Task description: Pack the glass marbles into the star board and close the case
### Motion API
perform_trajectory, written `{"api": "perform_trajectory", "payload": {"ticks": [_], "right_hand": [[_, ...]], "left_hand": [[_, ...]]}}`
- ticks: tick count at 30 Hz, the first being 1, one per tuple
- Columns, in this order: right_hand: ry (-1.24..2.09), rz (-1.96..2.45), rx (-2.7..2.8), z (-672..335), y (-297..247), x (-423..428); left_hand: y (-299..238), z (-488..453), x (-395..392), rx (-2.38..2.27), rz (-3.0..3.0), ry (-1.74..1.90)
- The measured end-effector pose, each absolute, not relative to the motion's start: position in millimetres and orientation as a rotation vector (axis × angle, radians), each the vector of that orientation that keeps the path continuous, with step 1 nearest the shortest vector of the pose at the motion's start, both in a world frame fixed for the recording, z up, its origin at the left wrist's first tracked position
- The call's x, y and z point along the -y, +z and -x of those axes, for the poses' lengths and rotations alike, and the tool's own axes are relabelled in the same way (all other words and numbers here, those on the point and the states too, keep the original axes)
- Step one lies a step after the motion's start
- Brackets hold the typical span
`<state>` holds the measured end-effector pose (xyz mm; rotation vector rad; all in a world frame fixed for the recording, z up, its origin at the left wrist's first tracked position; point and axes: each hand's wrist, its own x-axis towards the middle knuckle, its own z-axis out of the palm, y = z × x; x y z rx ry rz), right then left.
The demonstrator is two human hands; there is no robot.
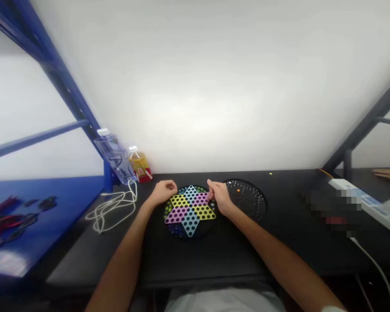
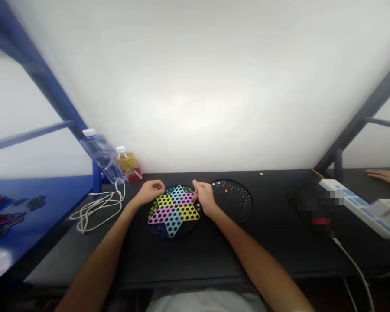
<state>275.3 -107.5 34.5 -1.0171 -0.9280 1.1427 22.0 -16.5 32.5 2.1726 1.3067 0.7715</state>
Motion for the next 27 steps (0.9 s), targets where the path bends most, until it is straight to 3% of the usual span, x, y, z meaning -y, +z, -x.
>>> {"api": "perform_trajectory", "payload": {"ticks": [27], "right_hand": [[0.947,1.067,1.082,-281.9,36.5,108.1]], "left_hand": [[33.7,-23.6,17.5,-1.319,-2.155,0.767]]}}
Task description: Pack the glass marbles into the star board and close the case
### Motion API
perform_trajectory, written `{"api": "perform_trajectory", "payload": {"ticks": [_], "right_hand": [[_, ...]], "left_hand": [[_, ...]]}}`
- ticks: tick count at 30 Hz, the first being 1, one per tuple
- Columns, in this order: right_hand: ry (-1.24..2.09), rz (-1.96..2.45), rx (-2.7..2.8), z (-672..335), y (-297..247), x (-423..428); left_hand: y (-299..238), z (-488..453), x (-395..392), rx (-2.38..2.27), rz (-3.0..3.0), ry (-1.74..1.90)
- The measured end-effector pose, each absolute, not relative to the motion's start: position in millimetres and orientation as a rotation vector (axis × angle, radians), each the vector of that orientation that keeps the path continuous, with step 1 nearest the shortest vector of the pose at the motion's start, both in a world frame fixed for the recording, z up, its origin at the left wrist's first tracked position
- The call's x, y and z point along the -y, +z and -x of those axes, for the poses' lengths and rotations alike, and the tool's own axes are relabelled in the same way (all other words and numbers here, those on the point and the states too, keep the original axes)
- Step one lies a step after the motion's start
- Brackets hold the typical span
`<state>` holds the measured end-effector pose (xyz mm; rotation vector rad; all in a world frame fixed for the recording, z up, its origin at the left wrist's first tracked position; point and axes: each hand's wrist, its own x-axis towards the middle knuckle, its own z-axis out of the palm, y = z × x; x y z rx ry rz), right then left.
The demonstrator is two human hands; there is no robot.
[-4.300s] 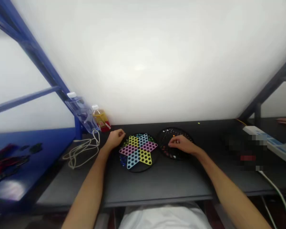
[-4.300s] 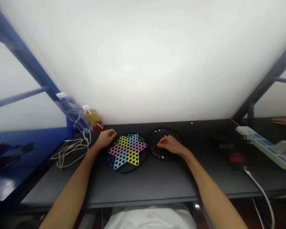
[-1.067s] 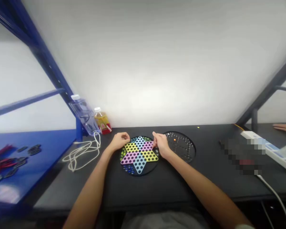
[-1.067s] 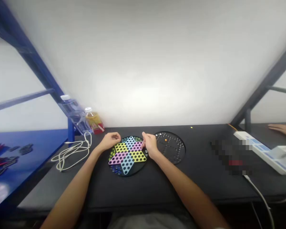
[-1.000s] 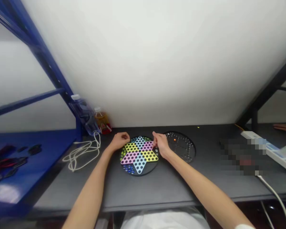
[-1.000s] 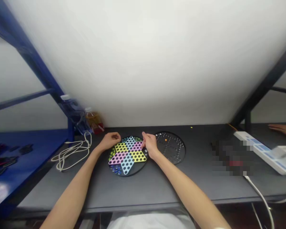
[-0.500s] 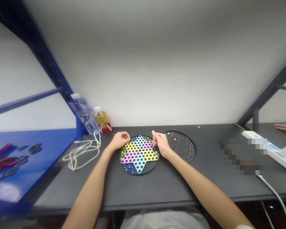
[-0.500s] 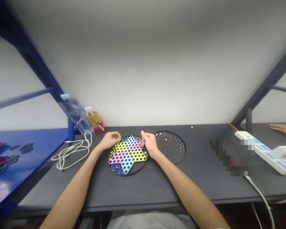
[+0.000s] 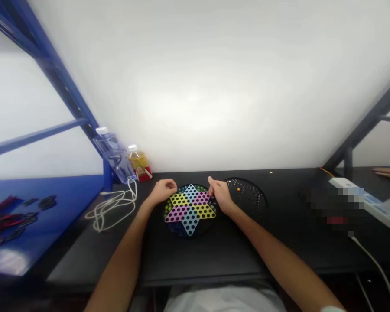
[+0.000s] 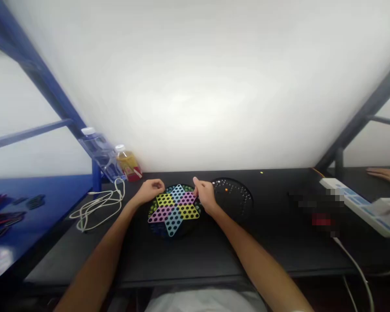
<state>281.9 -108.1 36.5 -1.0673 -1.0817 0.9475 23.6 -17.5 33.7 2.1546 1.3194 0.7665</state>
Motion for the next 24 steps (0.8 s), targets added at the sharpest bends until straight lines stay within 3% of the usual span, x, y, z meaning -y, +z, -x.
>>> {"api": "perform_trajectory", "payload": {"ticks": [24], "right_hand": [[0.899,1.174,1.144,-283,26,97]], "left_hand": [[34,-24,18,-1.318,-2.162,0.759]]}}
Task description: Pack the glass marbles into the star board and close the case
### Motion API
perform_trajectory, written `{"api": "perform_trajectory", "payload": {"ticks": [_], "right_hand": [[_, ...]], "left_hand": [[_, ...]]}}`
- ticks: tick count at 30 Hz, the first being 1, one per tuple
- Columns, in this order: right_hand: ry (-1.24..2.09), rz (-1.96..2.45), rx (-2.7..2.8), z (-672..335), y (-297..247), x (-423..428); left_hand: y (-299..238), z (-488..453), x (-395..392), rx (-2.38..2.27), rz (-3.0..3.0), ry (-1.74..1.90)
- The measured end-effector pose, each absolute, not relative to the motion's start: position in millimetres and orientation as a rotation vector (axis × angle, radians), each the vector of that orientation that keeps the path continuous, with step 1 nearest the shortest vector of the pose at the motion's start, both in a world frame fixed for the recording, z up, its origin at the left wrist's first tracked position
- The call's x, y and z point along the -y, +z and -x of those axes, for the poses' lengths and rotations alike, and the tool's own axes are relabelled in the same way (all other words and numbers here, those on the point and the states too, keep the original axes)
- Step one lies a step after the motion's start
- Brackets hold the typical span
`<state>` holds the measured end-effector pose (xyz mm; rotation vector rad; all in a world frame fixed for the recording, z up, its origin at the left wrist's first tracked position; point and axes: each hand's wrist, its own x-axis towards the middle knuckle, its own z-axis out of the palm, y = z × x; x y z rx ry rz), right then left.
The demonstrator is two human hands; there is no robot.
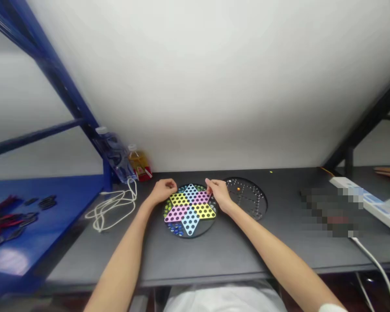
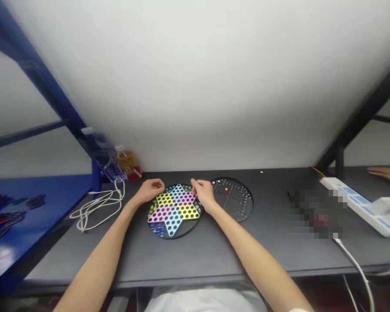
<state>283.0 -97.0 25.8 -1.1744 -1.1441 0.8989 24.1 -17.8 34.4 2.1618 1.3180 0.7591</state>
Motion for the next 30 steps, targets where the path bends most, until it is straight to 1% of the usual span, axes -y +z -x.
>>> {"api": "perform_trajectory", "payload": {"ticks": [11,15,22,30], "right_hand": [[0.993,1.130,1.115,-287,30,97],[0.911,1.144,1.144,-303,41,98],[0.718,1.230,1.390,-347,55,118],[0.926,1.183,1.837,-385,42,144]], "left_hand": [[34,-24,18,-1.334,-2.156,0.767],[35,-25,18,-1.306,-2.146,0.758],[34,-23,15,-1.358,-2.098,0.780],[37,-20,15,-1.249,-2.006,0.809]]}}
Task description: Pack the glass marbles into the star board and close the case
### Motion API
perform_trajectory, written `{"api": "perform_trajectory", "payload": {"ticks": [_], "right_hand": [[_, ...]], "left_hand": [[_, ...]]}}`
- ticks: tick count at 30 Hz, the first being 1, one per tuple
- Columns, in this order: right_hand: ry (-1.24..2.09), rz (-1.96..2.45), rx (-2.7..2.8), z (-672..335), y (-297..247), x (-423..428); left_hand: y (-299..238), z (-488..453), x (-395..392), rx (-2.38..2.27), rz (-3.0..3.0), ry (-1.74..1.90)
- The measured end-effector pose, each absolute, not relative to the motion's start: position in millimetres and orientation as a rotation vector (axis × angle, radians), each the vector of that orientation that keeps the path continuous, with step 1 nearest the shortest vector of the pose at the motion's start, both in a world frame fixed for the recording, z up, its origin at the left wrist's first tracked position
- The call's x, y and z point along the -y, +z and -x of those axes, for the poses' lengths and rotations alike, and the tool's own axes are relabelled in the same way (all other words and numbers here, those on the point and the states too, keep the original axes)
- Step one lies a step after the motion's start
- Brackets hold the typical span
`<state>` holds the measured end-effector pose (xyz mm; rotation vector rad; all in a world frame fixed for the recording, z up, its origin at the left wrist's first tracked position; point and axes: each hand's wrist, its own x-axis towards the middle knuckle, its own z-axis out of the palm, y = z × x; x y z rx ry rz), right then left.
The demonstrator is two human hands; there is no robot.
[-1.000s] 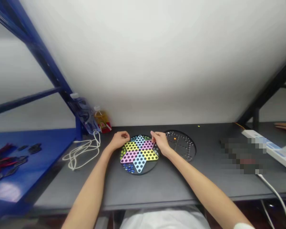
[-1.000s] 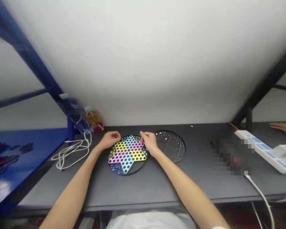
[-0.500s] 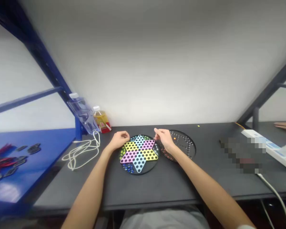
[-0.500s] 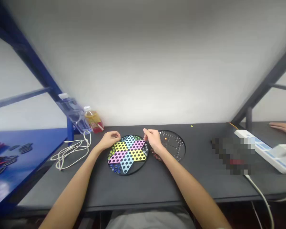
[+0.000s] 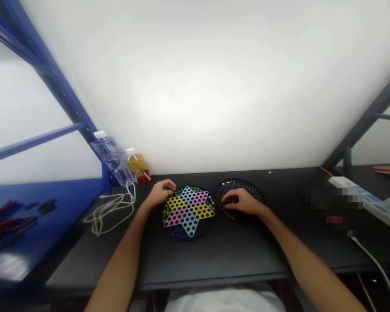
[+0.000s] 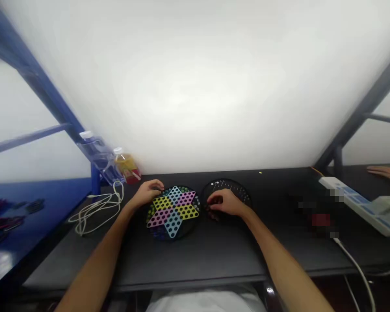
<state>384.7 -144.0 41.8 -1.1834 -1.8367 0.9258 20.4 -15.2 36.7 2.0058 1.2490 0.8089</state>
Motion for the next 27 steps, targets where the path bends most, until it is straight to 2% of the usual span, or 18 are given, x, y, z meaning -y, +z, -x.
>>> {"api": "perform_trajectory", "payload": {"ticks": [8,14,17,19,24,27], "right_hand": [[0.945,1.158,1.767,-381,36,144],[1.384,0.981,1.059,-384,34,137],[1.493,0.988,0.996,-378,35,137],[1.354,1.128,1.146,-371,37,140],[0.672,1.447,1.838,-360,41,151],[0.588,1.485,2.035,-357,41,154]], "left_hand": [[44,-20,25,-1.265,-1.809,0.722],[48,-23,27,-1.300,-1.860,0.710],[52,-25,30,-1.321,-1.876,0.708],[55,-26,33,-1.337,-1.883,0.712],[63,-30,38,-1.367,-1.903,0.706],[64,-31,38,-1.383,-1.917,0.705]]}}
